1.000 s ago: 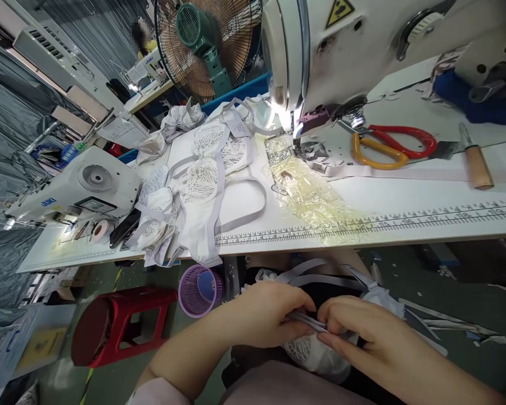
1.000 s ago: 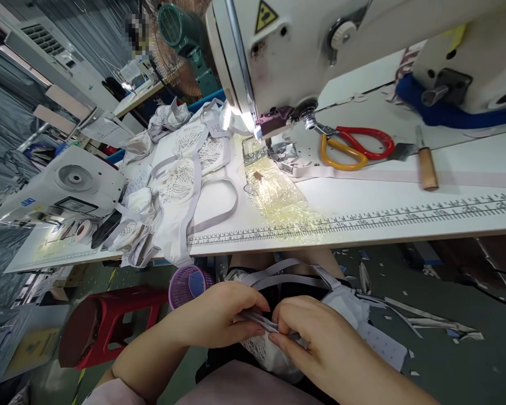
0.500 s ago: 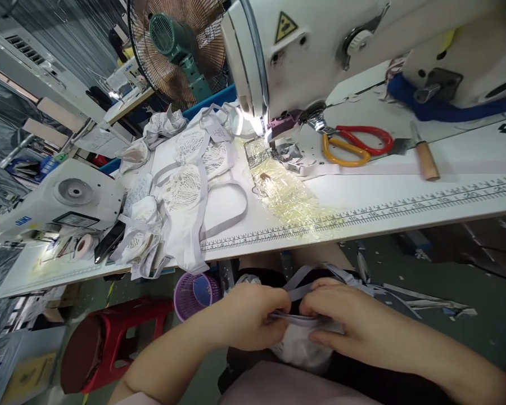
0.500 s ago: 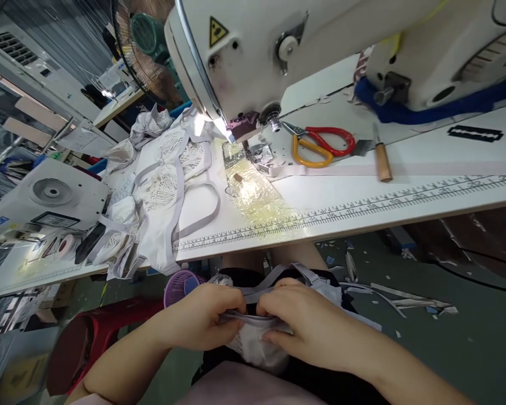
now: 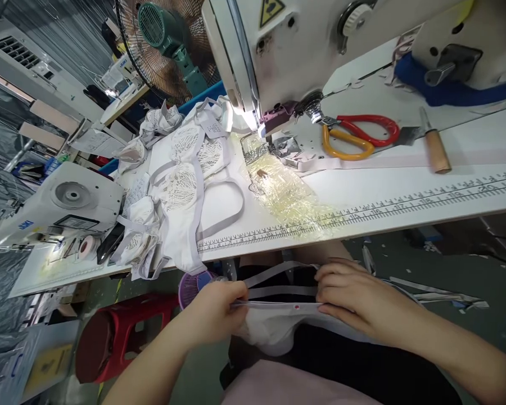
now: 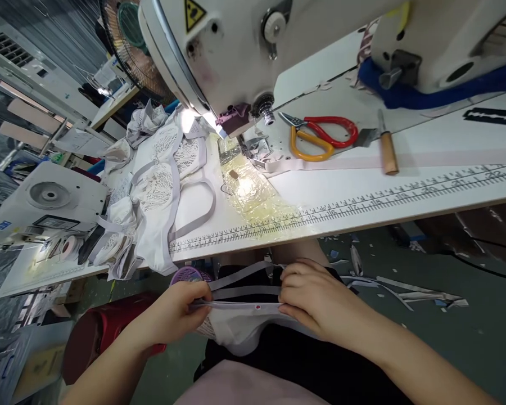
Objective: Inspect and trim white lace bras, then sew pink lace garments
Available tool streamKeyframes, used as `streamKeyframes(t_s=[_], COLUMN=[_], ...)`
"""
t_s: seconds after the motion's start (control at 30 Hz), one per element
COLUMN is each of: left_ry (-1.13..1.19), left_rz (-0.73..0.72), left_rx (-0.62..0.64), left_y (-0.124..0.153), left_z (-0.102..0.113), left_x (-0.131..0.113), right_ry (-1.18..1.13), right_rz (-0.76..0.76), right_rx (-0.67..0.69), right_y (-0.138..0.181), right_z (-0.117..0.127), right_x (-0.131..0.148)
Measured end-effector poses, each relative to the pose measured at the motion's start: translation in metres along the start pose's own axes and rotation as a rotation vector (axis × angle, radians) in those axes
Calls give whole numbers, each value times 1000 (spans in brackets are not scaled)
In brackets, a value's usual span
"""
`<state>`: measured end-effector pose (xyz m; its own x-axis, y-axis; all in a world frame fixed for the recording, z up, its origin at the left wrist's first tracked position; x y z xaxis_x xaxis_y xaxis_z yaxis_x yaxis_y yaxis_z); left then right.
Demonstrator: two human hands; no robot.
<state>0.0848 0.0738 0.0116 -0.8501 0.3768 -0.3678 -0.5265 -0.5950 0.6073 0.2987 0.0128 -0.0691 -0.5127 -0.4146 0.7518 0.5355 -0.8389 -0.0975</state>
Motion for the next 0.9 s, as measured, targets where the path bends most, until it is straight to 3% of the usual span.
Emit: streamKeyframes(t_s=[0.2, 0.3, 0.4, 0.67, 0.77, 0.9], left_ry=[20, 9, -9, -37, -43, -17], left_rz=[5, -6, -20, -57, -88, -108], left_rx=[-26, -12, 4, 32, 34, 4], left_y=[-2, 1, 4, 15, 25, 43], left_z=[-9, -11, -12, -13, -9, -1], left_x=[6, 6, 5, -3, -4, 3], right_ry=[-99, -210, -203, -277, -410, -716], right_rz=[-226, -395, -511, -427, -395, -341], right_rx=[-193, -179, -95, 152, 191, 157], right_y=[22, 29, 26, -38, -54, -49], right_z=[-36, -56, -60, -49, -57, -64], right_x=[-40, -61, -69, -63, -63, -57])
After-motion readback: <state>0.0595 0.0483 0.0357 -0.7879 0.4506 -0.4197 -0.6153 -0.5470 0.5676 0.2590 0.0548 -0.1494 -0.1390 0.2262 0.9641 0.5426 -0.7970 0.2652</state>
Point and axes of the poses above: each hand's wrist, its own y-axis away from the middle knuckle, its own z-axis out of the back of the hand, x = y × z, the point moved 4 cm from there along -y, towards the middle knuckle, and after that the axes turned 3 degrees about z, right-handed, at the moved point
